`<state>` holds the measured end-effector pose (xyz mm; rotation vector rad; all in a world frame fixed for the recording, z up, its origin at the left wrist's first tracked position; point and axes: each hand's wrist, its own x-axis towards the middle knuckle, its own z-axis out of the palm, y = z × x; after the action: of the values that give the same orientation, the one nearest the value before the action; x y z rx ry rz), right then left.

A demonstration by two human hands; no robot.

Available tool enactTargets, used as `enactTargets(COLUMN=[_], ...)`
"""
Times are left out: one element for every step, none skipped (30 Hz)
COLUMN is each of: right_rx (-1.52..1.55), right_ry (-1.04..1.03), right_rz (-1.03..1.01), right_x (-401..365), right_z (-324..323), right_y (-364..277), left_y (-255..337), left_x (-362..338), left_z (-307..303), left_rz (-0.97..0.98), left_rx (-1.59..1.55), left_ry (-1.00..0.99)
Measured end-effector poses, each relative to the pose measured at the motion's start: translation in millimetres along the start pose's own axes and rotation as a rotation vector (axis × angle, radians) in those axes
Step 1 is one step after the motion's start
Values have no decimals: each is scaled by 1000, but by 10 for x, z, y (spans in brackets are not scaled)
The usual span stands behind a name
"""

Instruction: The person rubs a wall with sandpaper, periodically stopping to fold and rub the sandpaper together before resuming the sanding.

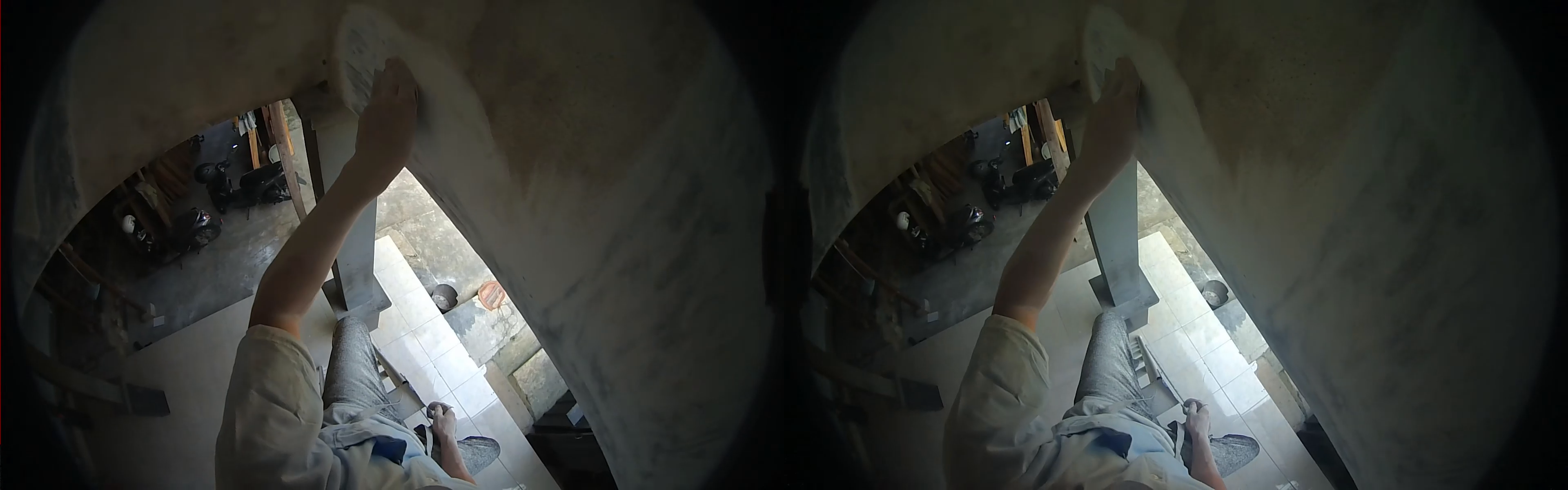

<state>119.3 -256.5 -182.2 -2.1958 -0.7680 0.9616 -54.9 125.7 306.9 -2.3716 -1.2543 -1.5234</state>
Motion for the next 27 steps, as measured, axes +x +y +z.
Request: enactTargets(right_rx=[21,46,76,106,124,141,138,127,84,40,39,42,69,98,113,128,119,104,49,68,51,40,34,26,20,50,76], right_ry=[-5,-13,-21,-27,-34,-42,-50,-57,-44,-30,-26,-23,-33,-39,-45,-51,-59,-67,-31,-58,-49,-38,-23,-5,17,-4,-26], right_rz=[1,-1,11,15,12,10,5,5,2,-1,2,-1,8,11,13,15,23,34,-18,-8,-5,-5,3,11,14,15,20], right_x=[6,10,-10,3,23,43,28,5,-1,-7,-32,-45,-59,-47,-9,35,65,80,54,46,41,43,21,-10,9,34,48], right_z=[-2,18,36,34,60,86,78,28,10,-8,-23,-20,6,19,48,81,89,60,40,16,17,31,57,42,39,61,61], right_y=[23,45,78,93,58,23,-12,-9,-22,-37,-59,-85,-48,22,11,15,45,94,75,51,69,59,44,33,10,29,67], left_y=[-29,5,84,166,252,216,150,84,53,55,62,72,132,233,283,257,193,116,12,-11,-25,-19,14,94,159,196,170], left_x=[-1,-59,-190,-307,-441,-388,-307,-232,-68,-13,37,66,-57,-276,-353,-296,-224,-148,15,32,61,86,14,-175,-352,-524,-514], left_z=[96,117,111,100,94,89,83,105,56,48,31,14,27,68,86,69,55,47,50,86,110,111,111,122,134,163,158], left_rz=[113,151,192,235,299,295,282,262,157,118,86,59,139,222,307,319,322,317,223,161,108,60,121,181,243,300,304], left_rx=[97,107,120,134,173,171,166,157,124,106,91,79,149,217,285,267,246,223,207,169,137,105,132,155,179,154,135], left_ry=[152,158,163,178,166,180,191,200,158,121,88,59,106,160,217,228,235,242,194,163,142,123,137,154,176,172,155])
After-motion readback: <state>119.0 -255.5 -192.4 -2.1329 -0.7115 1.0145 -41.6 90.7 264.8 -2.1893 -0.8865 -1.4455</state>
